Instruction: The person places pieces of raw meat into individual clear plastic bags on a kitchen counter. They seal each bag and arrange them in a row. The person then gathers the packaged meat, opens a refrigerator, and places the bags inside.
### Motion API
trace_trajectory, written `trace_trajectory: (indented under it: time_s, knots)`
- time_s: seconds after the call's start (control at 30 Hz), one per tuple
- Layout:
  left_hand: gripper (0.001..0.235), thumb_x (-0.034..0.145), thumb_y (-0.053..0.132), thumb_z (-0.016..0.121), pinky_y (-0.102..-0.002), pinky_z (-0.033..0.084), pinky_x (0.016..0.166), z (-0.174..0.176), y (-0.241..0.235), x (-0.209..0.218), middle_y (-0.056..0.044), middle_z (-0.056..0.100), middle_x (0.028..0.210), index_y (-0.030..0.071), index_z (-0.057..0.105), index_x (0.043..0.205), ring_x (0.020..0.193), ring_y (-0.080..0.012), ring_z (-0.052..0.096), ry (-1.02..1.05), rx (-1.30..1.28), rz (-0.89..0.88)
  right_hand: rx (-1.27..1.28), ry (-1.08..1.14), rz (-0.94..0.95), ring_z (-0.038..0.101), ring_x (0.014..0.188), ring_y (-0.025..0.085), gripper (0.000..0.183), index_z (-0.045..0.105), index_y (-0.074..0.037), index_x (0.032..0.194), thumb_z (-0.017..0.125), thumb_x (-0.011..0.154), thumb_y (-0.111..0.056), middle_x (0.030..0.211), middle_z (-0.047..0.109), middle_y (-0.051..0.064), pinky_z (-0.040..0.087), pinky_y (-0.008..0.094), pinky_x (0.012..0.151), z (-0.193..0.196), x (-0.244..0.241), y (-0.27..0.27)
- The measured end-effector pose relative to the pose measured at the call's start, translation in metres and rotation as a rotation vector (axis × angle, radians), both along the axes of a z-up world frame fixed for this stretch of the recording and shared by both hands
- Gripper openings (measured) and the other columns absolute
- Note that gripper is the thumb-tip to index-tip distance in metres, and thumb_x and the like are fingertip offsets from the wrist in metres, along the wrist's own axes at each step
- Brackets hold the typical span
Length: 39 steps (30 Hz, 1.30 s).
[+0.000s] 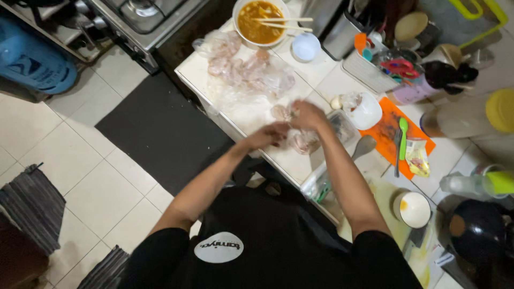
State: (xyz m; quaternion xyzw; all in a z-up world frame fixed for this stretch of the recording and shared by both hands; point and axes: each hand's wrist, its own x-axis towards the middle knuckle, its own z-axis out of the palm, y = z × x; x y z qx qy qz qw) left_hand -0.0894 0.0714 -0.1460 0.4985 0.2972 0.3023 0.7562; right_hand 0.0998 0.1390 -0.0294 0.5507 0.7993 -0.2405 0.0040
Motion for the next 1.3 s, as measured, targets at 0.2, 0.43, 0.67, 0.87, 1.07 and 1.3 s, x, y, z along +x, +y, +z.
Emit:
trace_trajectory:
  time_s: [0.2,0.43,0.67,0.87,1.07,1.3]
  knots:
    - [0.035,0.100,0.009,0.060,-0.034,0.061,0.088,-0.003,-0.016,-0.009,-0.001,0.052,0.153,0.010,0.065,0.134,0.112,-0.0192,0.068,0.214,0.293,0.171,0.605,-0.088,0.052,0.062,0.101,0.042,0.078,0.063,-0.004,0.134,0.080,0.061,-0.024,0.110,0.064,0.024,0.054,0.051,0.075,-0.024,-0.061,0.058]
    - [0.044,0.095,0.019,0.073,-0.035,0.061,0.087,0.058,0.015,-0.087,-0.014,0.068,0.137,0.005,0.062,0.135,0.116,-0.0236,0.069,0.372,0.396,0.634,0.744,0.204,0.176,0.067,0.086,0.037,0.021,0.074,-0.007,0.101,0.065,0.082,-0.005,0.090,0.067,0.015,0.054,0.050,0.074,0.063,-0.070,0.086]
    - [0.103,0.079,0.051,0.092,-0.044,0.037,0.111,0.142,0.068,-0.054,-0.035,0.048,0.141,-0.015,0.041,0.141,0.132,-0.0432,0.047,0.657,0.922,0.616,0.409,0.547,0.214,0.068,0.078,0.021,0.016,0.071,-0.002,0.106,0.069,0.090,-0.001,0.091,0.070,0.010,0.055,0.035,0.070,0.177,-0.074,0.025]
    - [0.034,0.109,0.036,0.057,-0.035,0.056,0.088,0.152,0.056,-0.028,-0.006,0.075,0.108,0.009,0.076,0.111,0.101,-0.0168,0.067,0.087,0.436,-0.057,0.314,0.824,-0.075,0.064,0.084,0.011,0.013,0.071,-0.003,0.108,0.071,0.096,0.002,0.097,0.070,0.001,0.054,0.027,0.069,0.196,-0.009,0.023]
    - [0.027,0.106,0.031,0.050,-0.037,0.057,0.100,0.157,0.030,-0.027,-0.002,0.074,0.109,0.017,0.070,0.116,0.106,-0.0169,0.071,0.110,0.378,-0.219,0.625,0.801,-0.110,0.061,0.120,0.021,0.055,0.057,-0.003,0.133,0.065,0.079,0.001,0.133,0.061,0.009,0.052,0.035,0.100,0.216,0.040,-0.050]
    - [0.021,0.090,0.015,0.061,-0.048,0.040,0.110,0.192,-0.010,0.014,-0.007,0.073,0.109,0.012,0.077,0.103,0.115,-0.0243,0.063,0.792,1.284,-0.145,0.774,-0.108,0.323,0.064,0.119,0.027,0.068,0.061,0.001,0.136,0.069,0.075,-0.030,0.117,0.067,0.016,0.035,0.065,0.104,0.185,-0.022,-0.156]
